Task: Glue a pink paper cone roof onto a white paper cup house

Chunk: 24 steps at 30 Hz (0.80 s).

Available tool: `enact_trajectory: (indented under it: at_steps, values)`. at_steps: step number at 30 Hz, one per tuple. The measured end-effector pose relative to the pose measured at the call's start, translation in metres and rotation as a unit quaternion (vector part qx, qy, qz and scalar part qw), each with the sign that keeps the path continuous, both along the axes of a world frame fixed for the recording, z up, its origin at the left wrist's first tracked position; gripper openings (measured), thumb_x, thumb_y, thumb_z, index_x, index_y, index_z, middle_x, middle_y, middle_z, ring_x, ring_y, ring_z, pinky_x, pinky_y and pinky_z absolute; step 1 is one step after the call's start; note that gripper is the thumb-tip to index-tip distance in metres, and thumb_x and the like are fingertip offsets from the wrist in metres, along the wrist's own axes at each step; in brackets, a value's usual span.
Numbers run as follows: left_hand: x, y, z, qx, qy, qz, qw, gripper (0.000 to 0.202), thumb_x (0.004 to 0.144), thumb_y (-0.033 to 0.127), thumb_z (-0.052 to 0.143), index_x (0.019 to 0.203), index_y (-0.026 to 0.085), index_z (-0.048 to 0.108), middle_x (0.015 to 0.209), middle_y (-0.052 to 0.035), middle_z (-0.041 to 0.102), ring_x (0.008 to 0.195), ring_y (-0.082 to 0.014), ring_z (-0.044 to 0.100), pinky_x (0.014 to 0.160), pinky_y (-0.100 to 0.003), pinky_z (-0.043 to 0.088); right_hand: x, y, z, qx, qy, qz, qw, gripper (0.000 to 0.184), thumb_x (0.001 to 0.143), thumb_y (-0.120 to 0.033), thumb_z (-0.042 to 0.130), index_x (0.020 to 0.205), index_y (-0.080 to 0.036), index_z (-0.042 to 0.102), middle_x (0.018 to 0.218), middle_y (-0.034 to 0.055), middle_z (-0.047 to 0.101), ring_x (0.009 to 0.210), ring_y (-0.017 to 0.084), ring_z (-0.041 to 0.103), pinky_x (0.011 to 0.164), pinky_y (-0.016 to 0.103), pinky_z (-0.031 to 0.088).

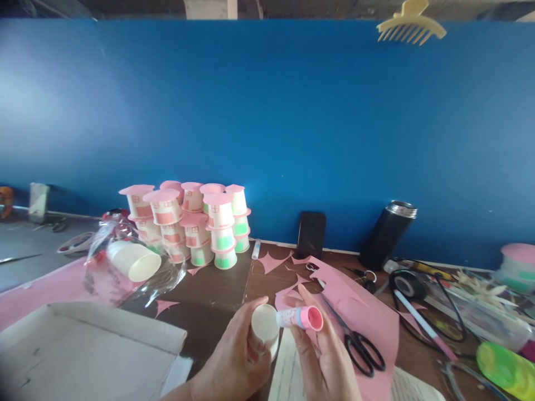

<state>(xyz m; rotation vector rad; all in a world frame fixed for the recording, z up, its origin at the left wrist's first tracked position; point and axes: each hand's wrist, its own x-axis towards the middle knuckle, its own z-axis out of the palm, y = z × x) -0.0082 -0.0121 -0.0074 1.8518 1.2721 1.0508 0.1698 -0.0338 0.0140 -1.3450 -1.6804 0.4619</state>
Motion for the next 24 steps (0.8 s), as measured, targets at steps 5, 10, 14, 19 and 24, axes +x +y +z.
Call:
enact_trajectory:
  at_steps: [5,10,14,19,24]
  values:
    - [0.004,0.001,0.005,-0.024,-0.001,0.050,0.998,0.058,0.061,0.015,0.065,0.118,0.021,0.051,0.113,-0.0079,0.060,0.109,-0.0262,0.056,0.097,-0.043,0.044,0.004,-0.002,-0.005,0.043,-0.085,-0.002,0.995,0.040,0.098,-0.037,0.045,0.137,-0.029,0.044,0.143,0.0072,0.054,0.133,0.025,0.048,0.109,0.046,0.041]
    - [0.003,0.001,0.008,-0.073,-0.005,0.064,0.995,0.044,0.064,0.018,0.065,0.106,0.023,0.054,0.103,-0.0037,0.063,0.097,-0.0238,0.058,0.086,-0.037,0.045,0.008,0.001,-0.010,0.049,-0.118,-0.022,0.992,0.036,0.096,-0.041,0.044,0.128,-0.027,0.054,0.132,0.0098,0.062,0.125,0.031,0.055,0.105,0.050,0.045]
    - [0.002,0.001,0.009,-0.097,0.006,0.065,0.993,0.040,0.066,0.021,0.065,0.104,0.024,0.056,0.102,-0.0029,0.064,0.098,-0.0248,0.058,0.084,-0.036,0.044,0.011,0.006,-0.012,0.019,-0.088,-0.043,0.995,0.038,0.095,-0.046,0.045,0.127,-0.027,0.053,0.135,0.0105,0.059,0.128,0.033,0.053,0.103,0.056,0.046]
    - [0.003,0.003,0.005,-0.055,-0.001,0.058,0.997,0.043,0.065,0.013,0.059,0.106,0.025,0.056,0.102,-0.0036,0.061,0.095,-0.0236,0.058,0.085,-0.037,0.045,0.011,0.007,-0.006,0.009,-0.012,-0.066,0.998,0.055,0.095,-0.051,0.044,0.143,-0.025,0.037,0.145,0.0113,0.049,0.136,0.034,0.042,0.110,0.060,0.035]
    - [0.005,0.002,-0.001,0.023,-0.023,0.029,0.999,0.053,0.061,0.005,0.054,0.111,0.022,0.054,0.112,-0.0070,0.052,0.106,-0.0230,0.055,0.096,-0.037,0.045,0.002,0.001,0.003,-0.005,0.044,-0.003,0.999,0.054,0.096,-0.043,0.047,0.146,-0.029,0.033,0.143,0.0062,0.053,0.136,0.026,0.044,0.111,0.047,0.039]
